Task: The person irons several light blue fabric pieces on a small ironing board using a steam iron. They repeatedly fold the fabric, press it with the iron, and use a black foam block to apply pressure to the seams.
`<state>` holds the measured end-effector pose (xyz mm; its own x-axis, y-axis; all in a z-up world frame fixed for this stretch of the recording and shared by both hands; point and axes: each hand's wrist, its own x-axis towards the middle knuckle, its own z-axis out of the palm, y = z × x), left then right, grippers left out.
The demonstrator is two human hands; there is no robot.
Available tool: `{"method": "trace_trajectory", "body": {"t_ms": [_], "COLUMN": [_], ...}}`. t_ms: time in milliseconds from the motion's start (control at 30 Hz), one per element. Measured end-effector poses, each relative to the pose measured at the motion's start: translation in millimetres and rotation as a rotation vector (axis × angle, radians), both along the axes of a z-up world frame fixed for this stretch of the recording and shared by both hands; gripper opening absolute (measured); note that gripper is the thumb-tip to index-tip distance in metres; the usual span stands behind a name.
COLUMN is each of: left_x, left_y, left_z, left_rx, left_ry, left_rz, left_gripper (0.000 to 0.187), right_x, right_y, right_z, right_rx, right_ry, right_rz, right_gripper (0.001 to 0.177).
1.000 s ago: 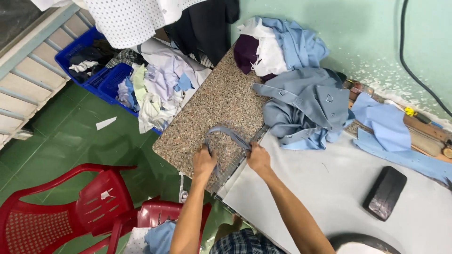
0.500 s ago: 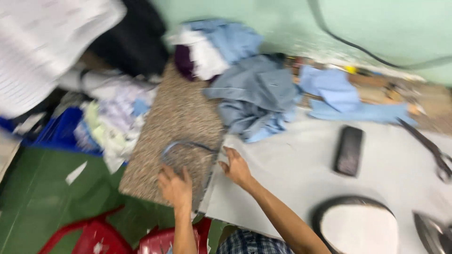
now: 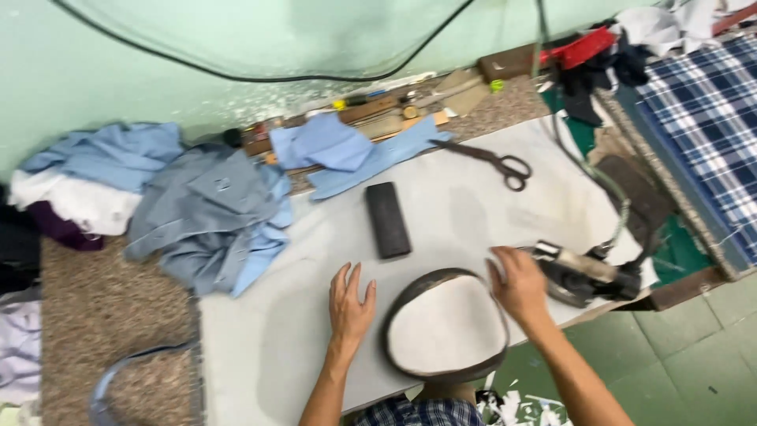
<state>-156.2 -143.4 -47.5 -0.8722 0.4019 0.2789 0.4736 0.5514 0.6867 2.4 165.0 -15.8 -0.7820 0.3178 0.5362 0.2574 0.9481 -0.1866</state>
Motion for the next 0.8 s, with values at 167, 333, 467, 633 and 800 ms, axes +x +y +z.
{"method": "trace_trajectory", "body": {"t_ms": [167, 333, 467, 633, 800], "left_x": [-6.3, -20.5, -68.7, -190.3, -238.5], "left_y": [80.3, 121.9, 106.9, 50.6, 63.0], "left_z": [-4.4, 9.5, -25.4, -148.2, -137.2], "left_rx": [-0.025, -0.069, 0.09, 0.295, 0.962], "left_ry": [-0.088, -0.085, -0.121, -0.303, -0.776], "left_rz": [0.05, 0.079, 0.34, 0.789, 0.747], "left_gripper": [0.045, 0.042, 0.034, 0.036, 0.05], "right_x": [48.4, 53.2, 23.6, -28.5, -38.9], "right_y": [114.3, 156.6, 144.9, 108.7, 102.7], "right_z": [4.0, -26.1, -25.2, -0.2, -4.6], "right_rx": [0.175, -0.005, -0.036, -0.128, -0.076], "right_ry": [-0.594, -0.912, -0.807, -0.784, -0.769], "right_rz": [-0.118, -0.03, -0.078, -0.098, -0.19], "right_gripper": [0.059, 0.047, 0.043, 0.045, 0.028]}}
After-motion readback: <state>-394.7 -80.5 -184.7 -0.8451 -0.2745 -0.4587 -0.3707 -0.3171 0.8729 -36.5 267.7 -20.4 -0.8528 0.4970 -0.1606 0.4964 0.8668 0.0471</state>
